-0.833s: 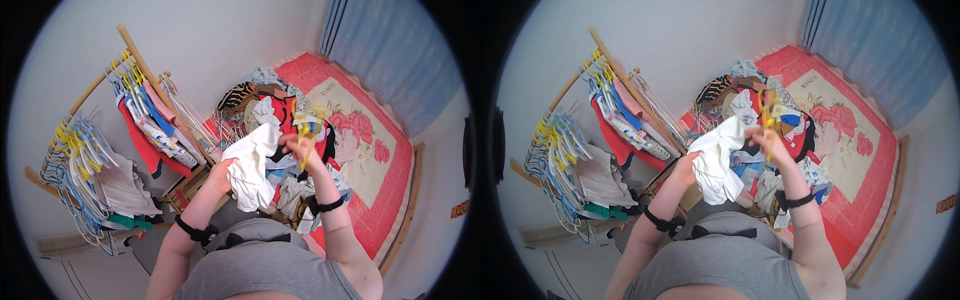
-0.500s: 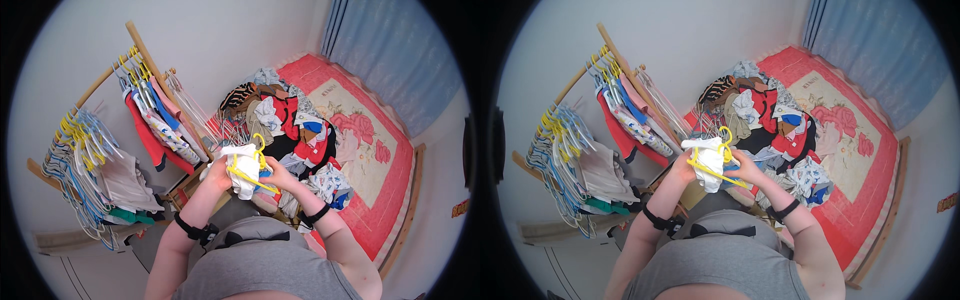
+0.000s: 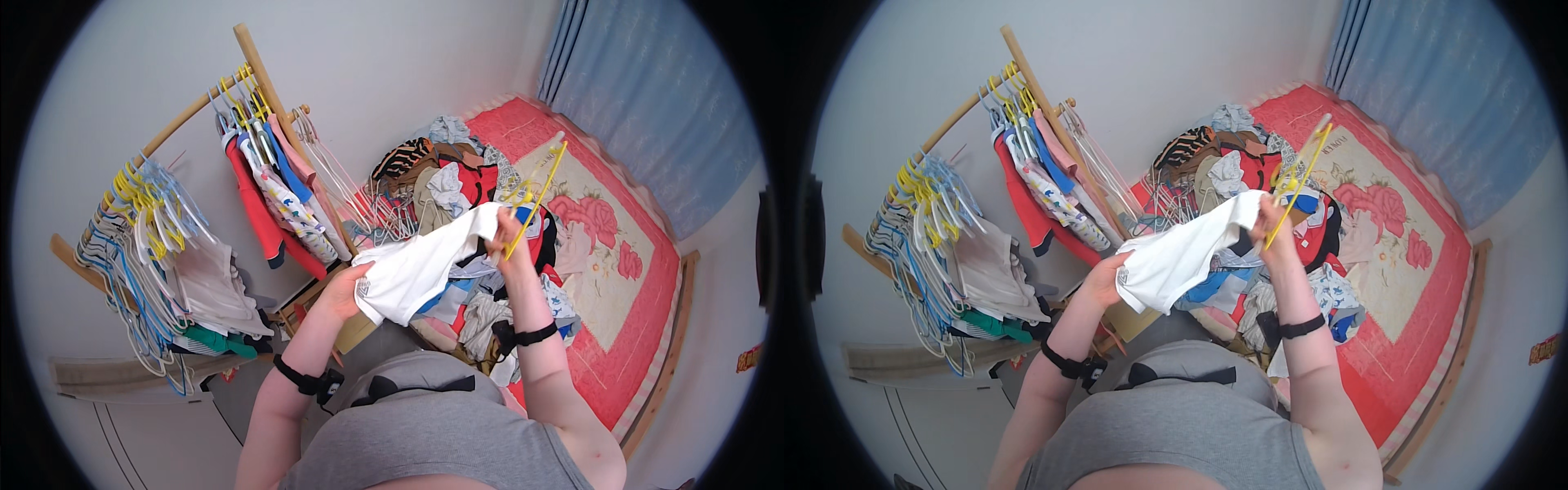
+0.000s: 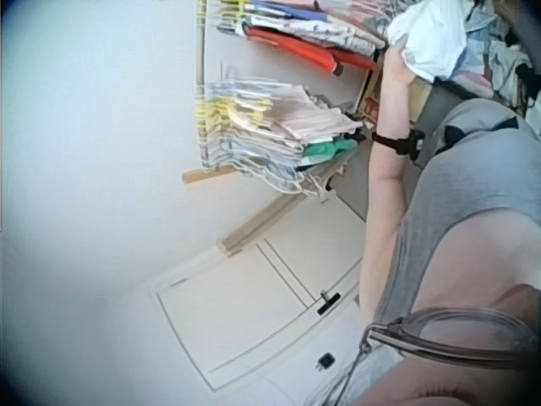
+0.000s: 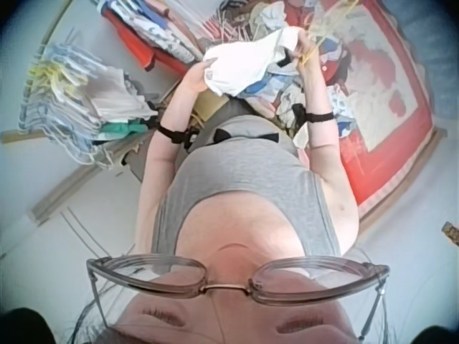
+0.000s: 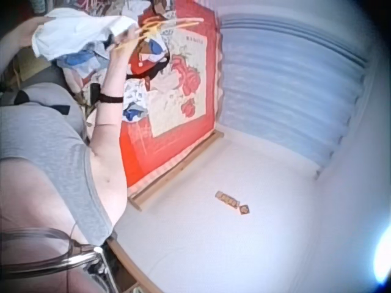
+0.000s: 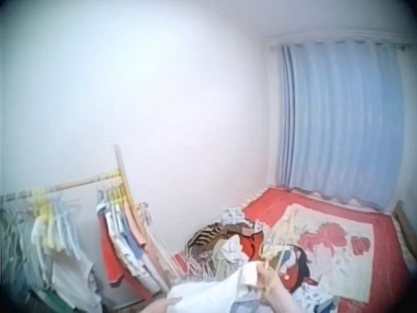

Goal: The person repeatedly picks up small garments from a pile on a bed, places each onto a plastic hanger, and hangs the hanger on a wooden clothes rack. The process continues with various shirts and tops until the end of the clip.

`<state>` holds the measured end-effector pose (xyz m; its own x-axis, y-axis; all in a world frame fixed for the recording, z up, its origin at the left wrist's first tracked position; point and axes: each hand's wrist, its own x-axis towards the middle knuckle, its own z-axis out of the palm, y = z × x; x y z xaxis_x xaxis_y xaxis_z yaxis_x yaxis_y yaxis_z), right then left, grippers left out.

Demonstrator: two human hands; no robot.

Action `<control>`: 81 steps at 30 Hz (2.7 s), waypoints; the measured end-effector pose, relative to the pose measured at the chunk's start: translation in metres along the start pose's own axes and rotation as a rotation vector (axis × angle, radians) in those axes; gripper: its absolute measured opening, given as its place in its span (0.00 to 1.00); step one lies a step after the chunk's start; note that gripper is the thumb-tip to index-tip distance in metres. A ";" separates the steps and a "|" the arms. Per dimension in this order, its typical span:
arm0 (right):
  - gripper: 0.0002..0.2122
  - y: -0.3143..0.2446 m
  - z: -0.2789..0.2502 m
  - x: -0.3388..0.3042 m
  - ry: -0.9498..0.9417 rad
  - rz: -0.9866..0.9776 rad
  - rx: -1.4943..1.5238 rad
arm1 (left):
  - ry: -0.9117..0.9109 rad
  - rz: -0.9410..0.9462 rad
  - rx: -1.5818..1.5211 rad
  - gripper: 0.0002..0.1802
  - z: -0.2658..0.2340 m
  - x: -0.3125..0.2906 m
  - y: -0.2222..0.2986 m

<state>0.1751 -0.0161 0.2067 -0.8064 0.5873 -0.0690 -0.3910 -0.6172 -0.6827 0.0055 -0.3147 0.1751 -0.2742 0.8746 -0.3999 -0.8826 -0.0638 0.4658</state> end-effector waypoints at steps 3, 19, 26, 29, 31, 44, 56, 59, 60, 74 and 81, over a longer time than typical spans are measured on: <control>0.07 -0.014 -0.024 0.013 0.168 -0.069 0.016 | -0.080 0.016 -0.077 0.25 -0.002 -0.004 0.005; 0.24 0.070 0.026 -0.054 -0.463 -0.134 -1.000 | 0.233 -0.035 -0.191 0.21 0.045 0.019 0.004; 0.10 0.100 0.059 -0.045 -0.478 0.037 -0.939 | 0.122 0.115 -0.279 0.21 0.037 0.019 0.002; 0.07 0.086 0.076 -0.044 -0.329 0.323 -0.586 | 0.118 0.157 -0.102 0.24 0.039 0.005 0.006; 0.06 0.076 0.084 -0.043 -0.332 0.387 -0.401 | 0.006 0.265 0.034 0.25 0.044 -0.006 0.003; 0.08 0.044 0.111 -0.050 -0.238 0.300 -0.336 | 0.212 0.685 1.032 0.38 0.039 -0.010 -0.051; 0.07 0.032 0.104 -0.066 -0.292 0.255 -0.326 | 0.265 1.047 1.164 0.33 -0.002 0.003 -0.050; 0.07 0.033 0.100 -0.063 -0.213 0.222 -0.281 | 0.246 1.346 1.343 0.28 0.006 -0.003 -0.042; 0.06 0.032 0.099 -0.062 -0.180 0.206 -0.259 | 0.236 1.412 1.477 0.25 0.006 -0.008 -0.037; 0.09 0.030 0.079 -0.053 -0.112 0.193 -0.383 | 0.146 0.976 1.983 0.06 0.018 -0.026 -0.029; 0.09 0.036 0.078 -0.059 -0.131 0.231 -0.353 | -0.049 0.724 1.756 0.15 0.016 -0.020 -0.040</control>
<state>0.1739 -0.1139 0.2425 -0.9131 0.3699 -0.1715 -0.0370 -0.4941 -0.8686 0.0527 -0.3220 0.1767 -0.3245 0.9205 0.2178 0.7210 0.0917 0.6868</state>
